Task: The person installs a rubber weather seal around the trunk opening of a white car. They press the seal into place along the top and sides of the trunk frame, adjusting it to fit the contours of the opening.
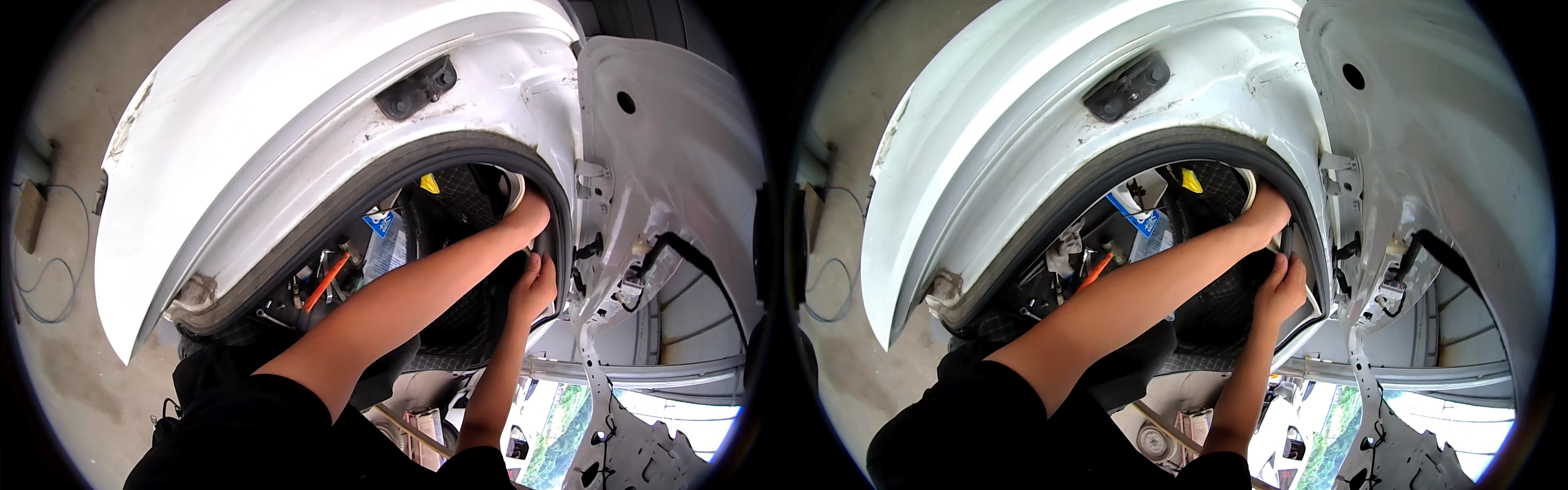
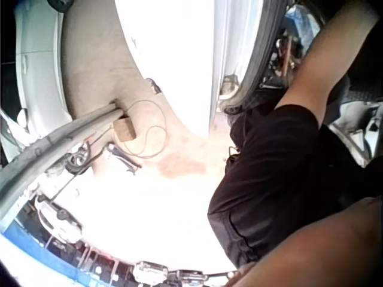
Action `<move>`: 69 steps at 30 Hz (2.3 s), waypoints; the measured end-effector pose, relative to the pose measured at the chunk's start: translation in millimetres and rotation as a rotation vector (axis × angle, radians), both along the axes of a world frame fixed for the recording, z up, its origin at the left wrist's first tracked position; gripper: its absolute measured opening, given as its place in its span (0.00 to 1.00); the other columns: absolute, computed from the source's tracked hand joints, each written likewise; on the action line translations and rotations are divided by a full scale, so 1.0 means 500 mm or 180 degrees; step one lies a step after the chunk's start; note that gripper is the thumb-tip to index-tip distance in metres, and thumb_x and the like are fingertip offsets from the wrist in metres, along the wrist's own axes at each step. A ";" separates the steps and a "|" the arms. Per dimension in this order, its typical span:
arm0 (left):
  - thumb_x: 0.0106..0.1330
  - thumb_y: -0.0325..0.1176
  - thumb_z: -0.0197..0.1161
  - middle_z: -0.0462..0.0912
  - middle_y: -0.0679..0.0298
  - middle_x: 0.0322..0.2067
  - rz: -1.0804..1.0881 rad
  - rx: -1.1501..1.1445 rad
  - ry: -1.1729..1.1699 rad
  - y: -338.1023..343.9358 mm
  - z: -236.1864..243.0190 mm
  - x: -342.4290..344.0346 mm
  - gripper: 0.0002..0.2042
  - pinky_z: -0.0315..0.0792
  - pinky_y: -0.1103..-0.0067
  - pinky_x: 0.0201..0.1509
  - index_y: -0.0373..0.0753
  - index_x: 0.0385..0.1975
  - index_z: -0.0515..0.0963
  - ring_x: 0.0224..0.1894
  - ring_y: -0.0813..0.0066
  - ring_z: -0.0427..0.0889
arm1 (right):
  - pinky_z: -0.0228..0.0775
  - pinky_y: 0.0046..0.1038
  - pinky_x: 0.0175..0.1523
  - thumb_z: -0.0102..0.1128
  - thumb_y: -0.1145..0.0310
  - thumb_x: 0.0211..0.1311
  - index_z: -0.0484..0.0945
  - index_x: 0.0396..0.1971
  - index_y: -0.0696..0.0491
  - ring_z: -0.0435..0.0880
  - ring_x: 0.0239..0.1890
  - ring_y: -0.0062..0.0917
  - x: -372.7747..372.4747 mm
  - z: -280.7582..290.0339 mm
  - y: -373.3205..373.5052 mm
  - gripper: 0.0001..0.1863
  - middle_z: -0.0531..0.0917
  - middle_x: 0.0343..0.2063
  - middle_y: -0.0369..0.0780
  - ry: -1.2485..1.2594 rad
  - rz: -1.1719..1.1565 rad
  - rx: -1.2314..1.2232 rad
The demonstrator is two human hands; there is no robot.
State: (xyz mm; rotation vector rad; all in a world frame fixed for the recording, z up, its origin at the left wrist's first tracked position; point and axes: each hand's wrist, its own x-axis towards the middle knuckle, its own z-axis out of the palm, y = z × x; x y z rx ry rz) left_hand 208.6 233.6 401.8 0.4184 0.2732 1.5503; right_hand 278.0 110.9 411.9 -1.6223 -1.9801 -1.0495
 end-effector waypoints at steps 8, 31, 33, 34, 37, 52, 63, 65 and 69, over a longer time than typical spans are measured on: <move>0.63 0.29 0.46 0.78 0.51 0.42 0.0566 0.0683 0.1650 -0.014 -0.018 -0.006 0.12 0.68 0.71 0.50 0.31 0.38 0.75 0.46 0.62 0.75 | 0.70 0.38 0.34 0.51 0.63 0.64 0.75 0.39 0.62 0.79 0.31 0.46 0.006 0.003 0.001 0.16 0.80 0.30 0.51 -0.0102 -0.0290 -0.0181; 0.61 0.33 0.48 0.79 0.53 0.30 -0.0262 0.0828 0.1560 -0.054 -0.041 -0.027 0.11 0.68 0.68 0.45 0.33 0.28 0.75 0.37 0.61 0.75 | 0.66 0.39 0.32 0.51 0.65 0.62 0.74 0.38 0.60 0.76 0.28 0.46 -0.017 0.006 0.008 0.13 0.77 0.26 0.49 -0.0050 -0.0291 -0.0275; 0.62 0.33 0.48 0.79 0.53 0.31 -0.0401 0.0790 0.1480 -0.058 -0.042 -0.024 0.12 0.67 0.69 0.45 0.32 0.28 0.75 0.37 0.62 0.75 | 0.66 0.39 0.32 0.52 0.65 0.62 0.74 0.38 0.60 0.76 0.28 0.46 -0.011 0.003 0.002 0.13 0.77 0.27 0.49 -0.0055 -0.0336 -0.0259; 0.62 0.33 0.48 0.78 0.53 0.31 -0.0465 0.0773 0.1447 -0.059 -0.041 -0.026 0.12 0.67 0.69 0.46 0.32 0.29 0.75 0.37 0.62 0.74 | 0.66 0.39 0.32 0.52 0.65 0.62 0.74 0.38 0.61 0.76 0.28 0.46 -0.010 0.002 0.000 0.13 0.77 0.27 0.49 -0.0062 -0.0359 -0.0257; 0.62 0.34 0.49 0.78 0.55 0.30 -0.0434 0.0666 0.1359 -0.061 -0.042 -0.025 0.12 0.67 0.70 0.45 0.31 0.29 0.75 0.37 0.66 0.74 | 0.66 0.39 0.31 0.51 0.66 0.62 0.74 0.38 0.61 0.76 0.27 0.45 -0.015 0.000 0.009 0.13 0.77 0.26 0.48 0.0048 -0.0258 -0.0200; 0.60 0.32 0.49 0.79 0.49 0.34 -0.0748 0.0799 0.2018 -0.061 -0.030 -0.051 0.11 0.67 0.67 0.48 0.31 0.30 0.76 0.40 0.57 0.75 | 0.66 0.36 0.31 0.51 0.68 0.61 0.75 0.36 0.60 0.75 0.27 0.45 -0.040 -0.008 0.008 0.11 0.76 0.25 0.48 0.0234 -0.0236 -0.0017; 0.61 0.32 0.50 0.78 0.52 0.33 0.0143 0.0519 0.1210 -0.066 -0.038 -0.004 0.11 0.67 0.70 0.47 0.30 0.30 0.75 0.39 0.62 0.75 | 0.67 0.36 0.32 0.53 0.68 0.61 0.75 0.37 0.61 0.76 0.28 0.45 -0.043 -0.002 0.011 0.11 0.77 0.27 0.49 0.0247 -0.0263 -0.0064; 0.61 0.31 0.50 0.79 0.52 0.32 0.0064 0.0645 0.1459 -0.063 -0.045 -0.002 0.11 0.67 0.70 0.47 0.30 0.29 0.75 0.39 0.62 0.75 | 0.68 0.36 0.33 0.52 0.68 0.61 0.75 0.37 0.61 0.77 0.29 0.46 -0.047 -0.002 0.011 0.11 0.77 0.28 0.49 0.0303 -0.0311 -0.0108; 0.61 0.31 0.50 0.79 0.53 0.31 -0.0450 0.0726 0.1548 -0.064 -0.042 -0.018 0.10 0.67 0.70 0.46 0.30 0.28 0.76 0.37 0.62 0.75 | 0.68 0.36 0.33 0.52 0.67 0.62 0.75 0.38 0.61 0.77 0.30 0.46 -0.045 -0.002 0.009 0.12 0.77 0.28 0.49 0.0287 -0.0305 -0.0111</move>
